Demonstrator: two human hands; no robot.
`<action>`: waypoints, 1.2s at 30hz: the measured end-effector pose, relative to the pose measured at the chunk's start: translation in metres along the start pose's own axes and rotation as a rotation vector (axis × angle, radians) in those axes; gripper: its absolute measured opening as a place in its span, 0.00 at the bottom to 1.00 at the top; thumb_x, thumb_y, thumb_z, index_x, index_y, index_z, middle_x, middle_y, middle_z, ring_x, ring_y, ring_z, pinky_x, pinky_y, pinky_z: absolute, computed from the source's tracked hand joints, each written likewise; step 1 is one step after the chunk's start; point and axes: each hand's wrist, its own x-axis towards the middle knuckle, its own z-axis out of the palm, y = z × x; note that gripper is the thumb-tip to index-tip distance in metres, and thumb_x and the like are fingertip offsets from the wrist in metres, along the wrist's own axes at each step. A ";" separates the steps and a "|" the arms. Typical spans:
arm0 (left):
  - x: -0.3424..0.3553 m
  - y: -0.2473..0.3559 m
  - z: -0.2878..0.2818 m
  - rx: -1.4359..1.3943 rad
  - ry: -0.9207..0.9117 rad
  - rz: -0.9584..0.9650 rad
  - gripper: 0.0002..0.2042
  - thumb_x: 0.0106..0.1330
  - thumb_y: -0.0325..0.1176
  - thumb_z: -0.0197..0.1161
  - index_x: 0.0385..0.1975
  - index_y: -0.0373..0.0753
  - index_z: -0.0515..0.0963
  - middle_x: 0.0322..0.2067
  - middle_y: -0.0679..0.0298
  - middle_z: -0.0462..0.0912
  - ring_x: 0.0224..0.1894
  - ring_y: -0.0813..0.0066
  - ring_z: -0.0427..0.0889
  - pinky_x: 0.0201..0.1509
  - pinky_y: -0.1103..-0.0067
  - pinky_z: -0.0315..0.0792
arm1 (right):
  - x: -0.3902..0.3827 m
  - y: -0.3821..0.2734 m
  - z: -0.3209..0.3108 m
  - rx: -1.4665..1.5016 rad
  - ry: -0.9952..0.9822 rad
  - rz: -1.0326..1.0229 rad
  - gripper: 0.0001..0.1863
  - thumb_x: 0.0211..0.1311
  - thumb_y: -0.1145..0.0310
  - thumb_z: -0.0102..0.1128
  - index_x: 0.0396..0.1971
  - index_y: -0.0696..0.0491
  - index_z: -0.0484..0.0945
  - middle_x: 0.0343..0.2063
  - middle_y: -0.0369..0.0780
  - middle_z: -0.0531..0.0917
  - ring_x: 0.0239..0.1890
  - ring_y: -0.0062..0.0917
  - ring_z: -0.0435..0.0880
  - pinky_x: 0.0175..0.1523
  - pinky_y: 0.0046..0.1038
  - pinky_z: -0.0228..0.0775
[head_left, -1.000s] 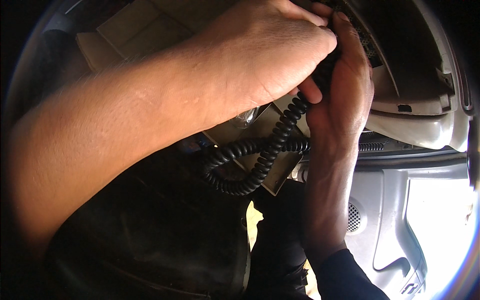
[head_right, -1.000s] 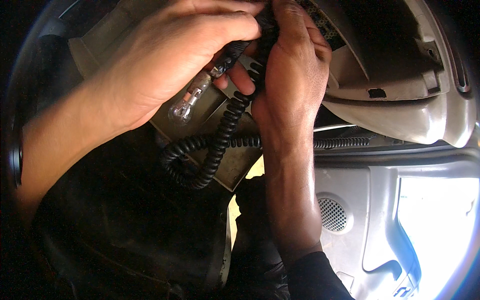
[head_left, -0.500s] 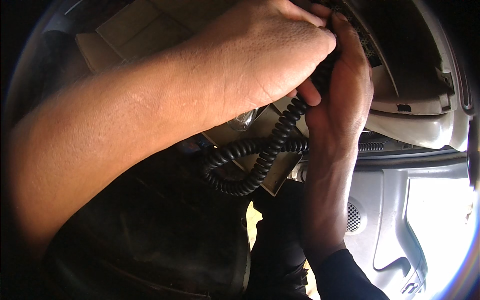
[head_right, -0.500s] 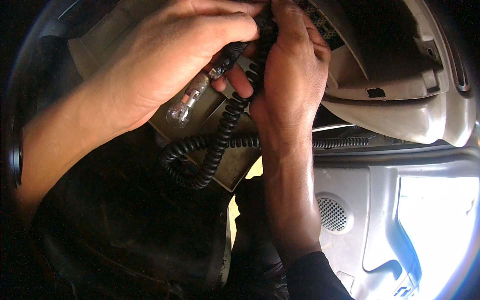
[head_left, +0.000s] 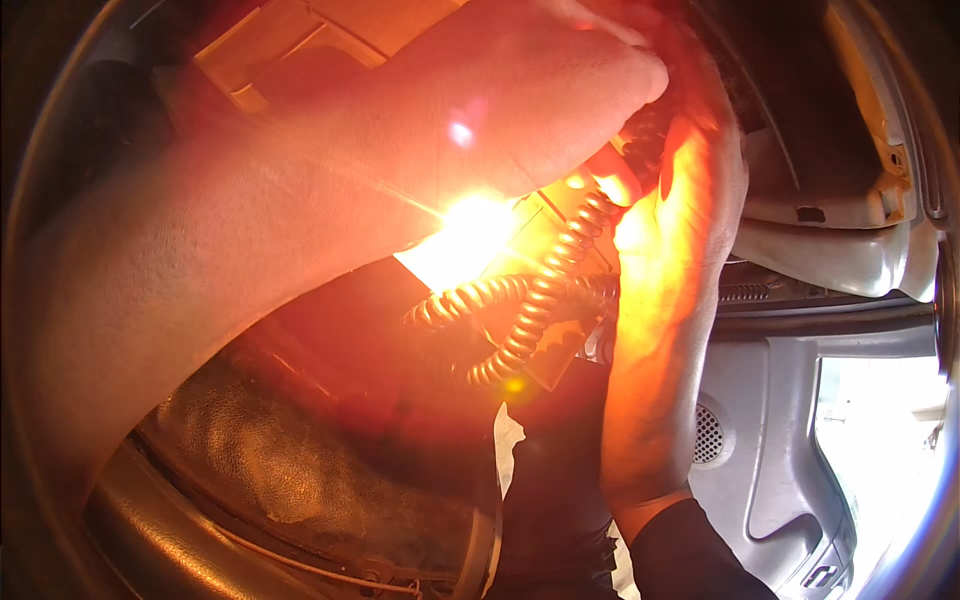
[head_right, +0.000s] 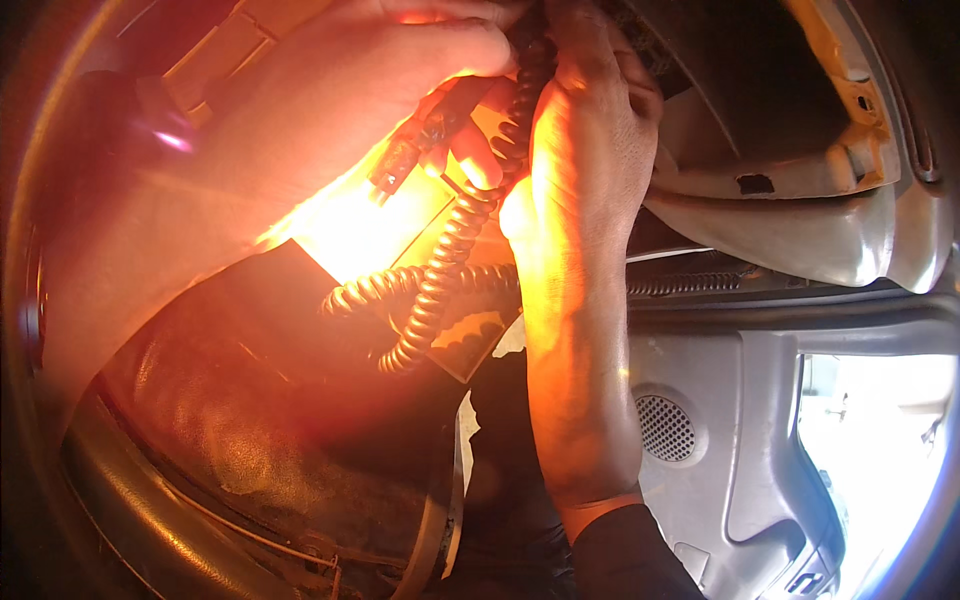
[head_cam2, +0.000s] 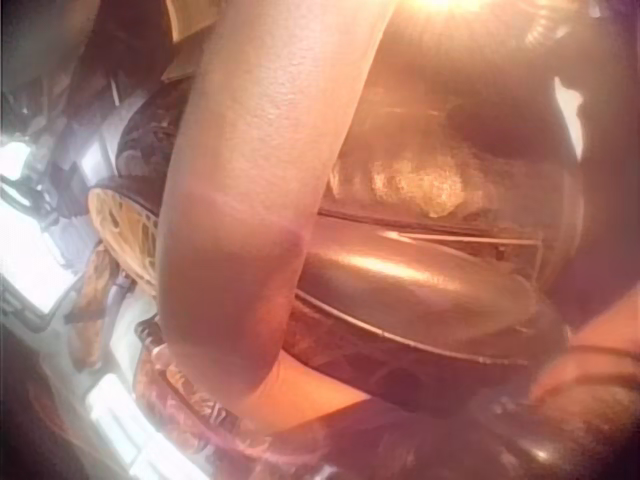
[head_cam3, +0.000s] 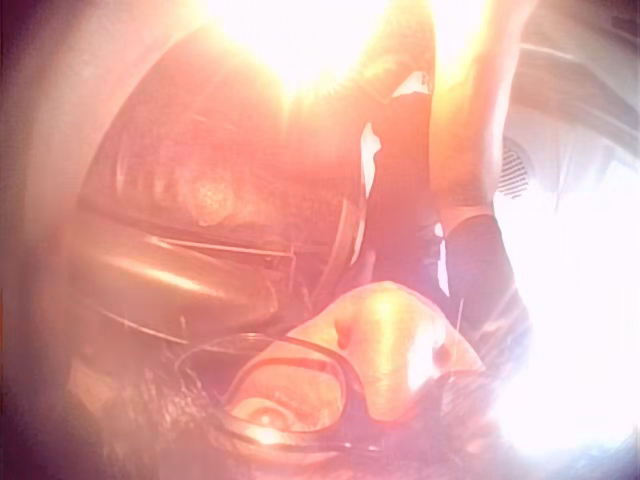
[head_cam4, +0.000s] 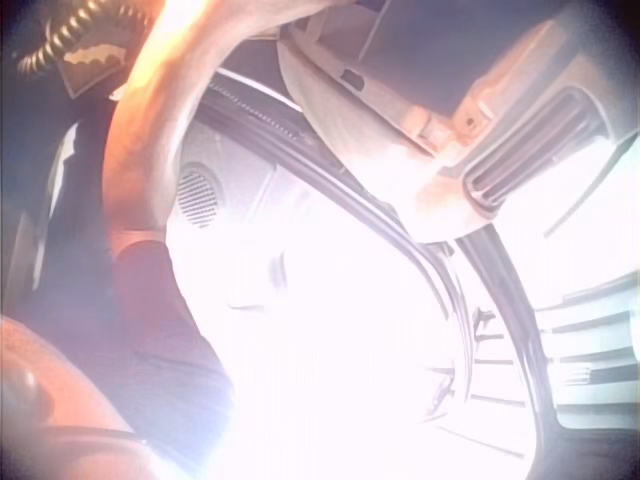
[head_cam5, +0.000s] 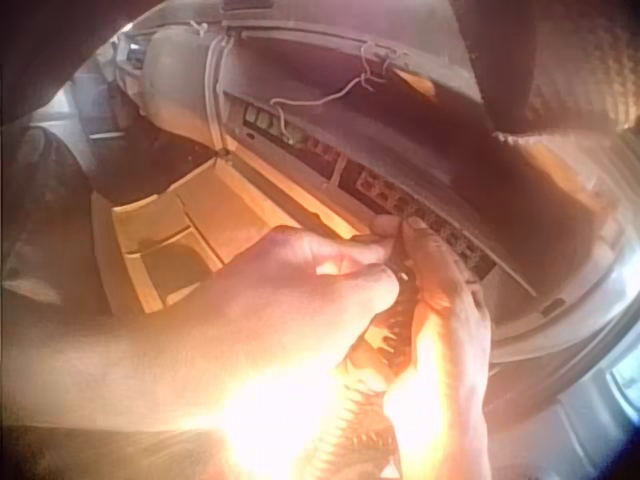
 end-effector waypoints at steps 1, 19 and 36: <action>0.010 -0.004 -0.002 -0.087 -0.073 -0.010 0.18 0.78 0.36 0.50 0.56 0.29 0.77 0.32 0.61 0.83 0.32 0.80 0.85 0.33 0.84 0.79 | 0.004 -0.001 -0.004 -0.033 0.084 0.036 0.17 0.79 0.59 0.54 0.51 0.57 0.81 0.38 0.38 0.85 0.32 0.18 0.84 0.31 0.20 0.77; -0.002 0.015 -0.016 -0.037 -0.160 -0.104 0.23 0.79 0.39 0.46 0.64 0.28 0.73 0.24 0.65 0.79 0.35 0.77 0.88 0.30 0.85 0.75 | 0.002 0.006 0.010 -0.080 0.291 0.000 0.17 0.80 0.61 0.53 0.52 0.57 0.83 0.42 0.39 0.88 0.39 0.21 0.88 0.40 0.21 0.81; 0.000 0.005 -0.019 -0.154 -0.199 -0.096 0.21 0.80 0.40 0.48 0.61 0.30 0.75 0.24 0.63 0.82 0.27 0.83 0.83 0.24 0.86 0.71 | 0.003 0.006 0.011 -0.054 0.283 0.005 0.15 0.79 0.62 0.54 0.50 0.57 0.83 0.39 0.39 0.88 0.35 0.21 0.87 0.35 0.20 0.80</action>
